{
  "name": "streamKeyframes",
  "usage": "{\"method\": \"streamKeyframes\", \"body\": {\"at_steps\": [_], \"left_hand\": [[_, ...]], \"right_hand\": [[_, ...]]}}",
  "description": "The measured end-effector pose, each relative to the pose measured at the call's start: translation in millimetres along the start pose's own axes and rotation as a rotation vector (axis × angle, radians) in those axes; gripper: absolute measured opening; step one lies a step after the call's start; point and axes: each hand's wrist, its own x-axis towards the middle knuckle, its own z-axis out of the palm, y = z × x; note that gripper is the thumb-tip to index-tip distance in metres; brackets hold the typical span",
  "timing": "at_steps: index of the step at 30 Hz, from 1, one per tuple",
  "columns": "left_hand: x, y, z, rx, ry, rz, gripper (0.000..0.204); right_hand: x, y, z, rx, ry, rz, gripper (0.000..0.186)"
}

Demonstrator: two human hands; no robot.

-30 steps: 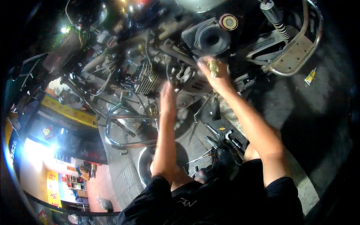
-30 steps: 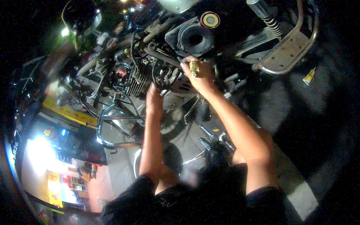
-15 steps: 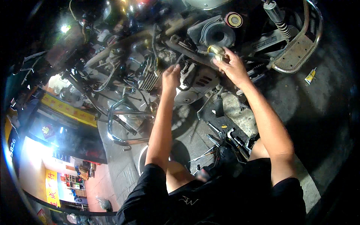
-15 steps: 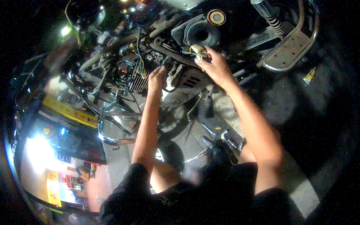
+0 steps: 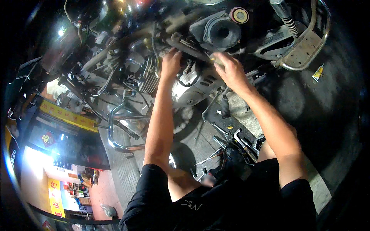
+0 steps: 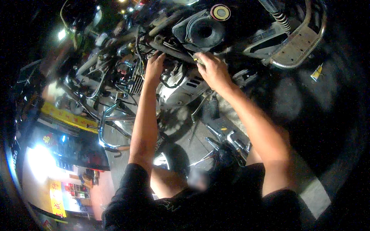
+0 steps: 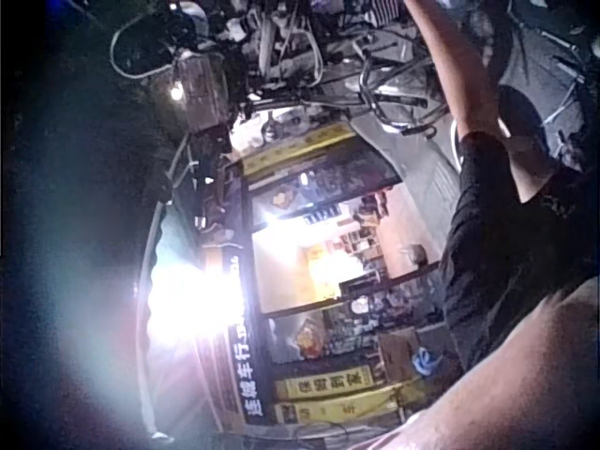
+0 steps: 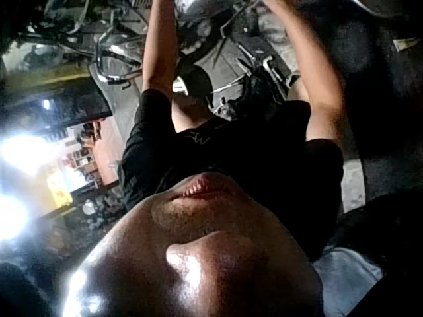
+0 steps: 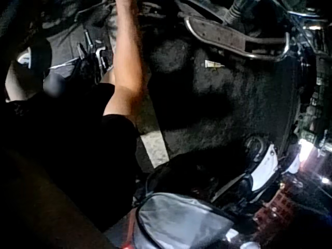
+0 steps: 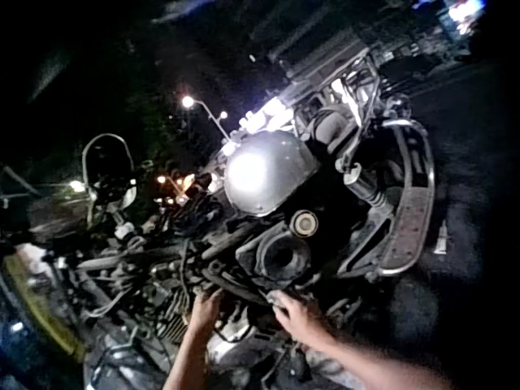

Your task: The person works on the engine and wiring of a motorcycle by hand and with a socket wrench, removing a plastic side cover and manipulating various electrical connectors.

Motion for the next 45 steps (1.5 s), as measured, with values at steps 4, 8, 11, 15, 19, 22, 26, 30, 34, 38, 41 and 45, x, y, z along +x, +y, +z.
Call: {"method": "streamKeyframes", "body": {"at_steps": [4,8,11,15,19,22,26,30,34,38,41,45], "left_hand": [[0,-7,-1,-0.036,-0.006,-0.097,0.027],[-35,-13,-6,-0.367,0.098,-0.290,0.024],[-48,-27,7,-0.526,0.126,-0.312,0.023],[-29,-38,12,-0.278,0.208,-0.146,0.034],[-16,-20,9,0.382,0.253,0.296,0.046],[-17,1,15,0.591,0.299,0.334,0.038],[-25,13,11,0.634,0.227,0.186,0.035],[-36,4,4,0.408,0.229,0.150,0.033],[-28,-8,12,0.473,0.233,0.199,0.032],[-8,-10,22,0.369,0.199,0.304,0.033],[-4,-7,22,0.332,0.191,0.163,0.032],[-13,2,19,0.136,0.290,-0.005,0.043]], "right_hand": [[6,8,1,-0.057,0.052,0.015,0.029],[13,-1,13,0.043,0.139,-0.034,0.030],[16,-5,22,0.116,0.205,-0.046,0.030],[11,0,23,-0.084,0.152,0.033,0.030],[10,-5,23,-0.098,0.075,-0.038,0.030],[20,-17,28,-0.039,0.121,-0.075,0.029],[38,-30,34,0.011,0.194,-0.078,0.025],[35,-33,32,0.038,0.095,-0.061,0.022],[27,-27,23,-0.073,0.056,0.081,0.027],[33,-28,25,-0.174,0.011,0.090,0.023],[46,-37,35,-0.054,0.066,0.105,0.023],[66,-49,50,-0.001,0.117,0.059,0.027]]}}
